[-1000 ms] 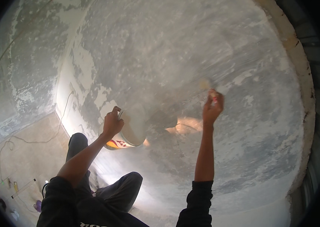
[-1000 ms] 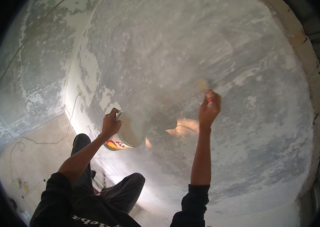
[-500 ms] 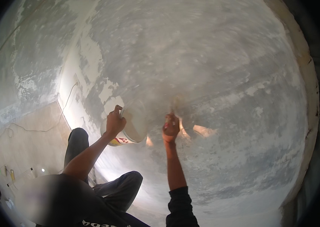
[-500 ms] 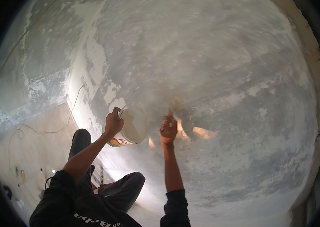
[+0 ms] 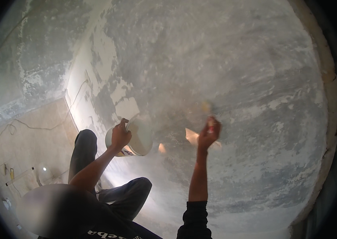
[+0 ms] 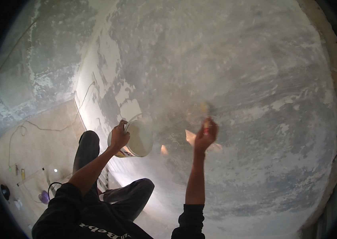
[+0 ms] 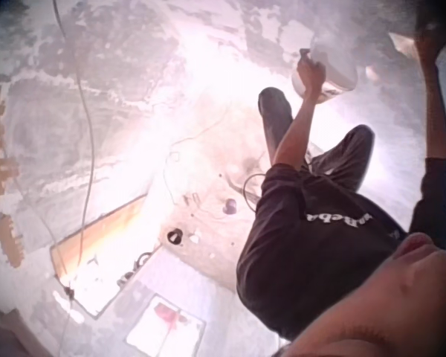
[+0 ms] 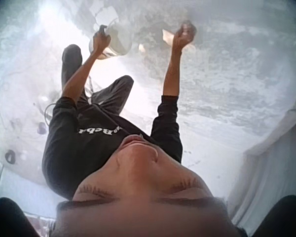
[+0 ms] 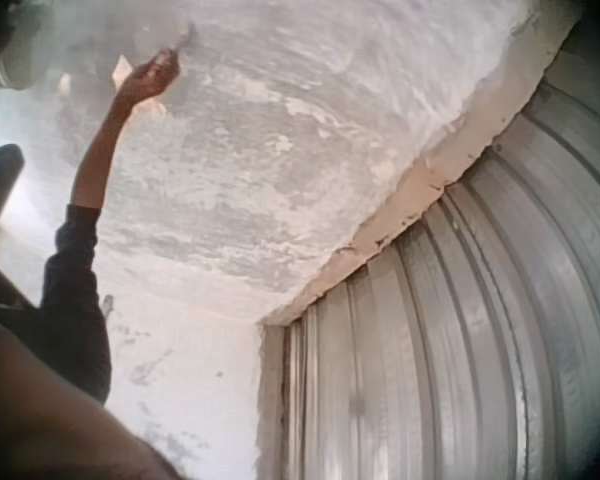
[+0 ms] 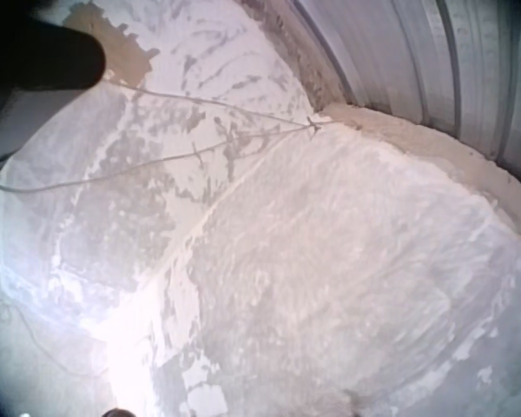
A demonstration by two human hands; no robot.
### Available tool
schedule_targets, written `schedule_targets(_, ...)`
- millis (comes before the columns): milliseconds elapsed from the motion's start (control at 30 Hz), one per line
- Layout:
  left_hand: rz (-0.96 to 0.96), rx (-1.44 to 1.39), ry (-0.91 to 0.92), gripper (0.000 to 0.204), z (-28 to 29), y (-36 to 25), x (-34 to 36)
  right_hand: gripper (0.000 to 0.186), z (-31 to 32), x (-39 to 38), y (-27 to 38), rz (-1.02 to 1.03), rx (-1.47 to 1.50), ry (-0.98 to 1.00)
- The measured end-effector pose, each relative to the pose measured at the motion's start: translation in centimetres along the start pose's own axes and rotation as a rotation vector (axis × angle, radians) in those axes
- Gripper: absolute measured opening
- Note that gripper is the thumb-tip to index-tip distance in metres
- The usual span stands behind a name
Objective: The person paints a ceiling by dipping a brush into a bucket of paint and applying it to the surface.
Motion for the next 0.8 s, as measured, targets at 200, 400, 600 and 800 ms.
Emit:
schedule_targets(200, 0.006, -0.023, -0.017, 0.038, 0.1, -0.1, 0.4, 0.015, 2.0, 3.7, -0.2, 0.028, -0.133, -0.142)
schedule_targets(400, 0.027, -0.019, -0.029, 0.039, -0.3, 1.4, 0.6, 0.017, -2.1, -9.6, 1.6, 0.026, -0.081, 0.112)
schedule_targets(600, 0.039, 0.028, 0.006, 0.039, 0.3, 2.8, 0.1, 0.026, -5.4, -16.7, 5.5, -0.282, 0.160, 0.293)
schedule_targets(800, -0.003, 0.007, 0.058, 0.039, 0.3, 1.4, 0.3, 0.003, -4.1, -11.8, 2.6, -0.320, 0.130, 0.212)
Point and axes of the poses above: each hand's wrist, its own x-axis towards the middle knuckle, its own z-axis out of the back of the hand, y = z × x, the point moved 3 cm from there along x, towards the middle knuckle, and after that the axes turned 12 degrees about -y, right-handed, at the moved point
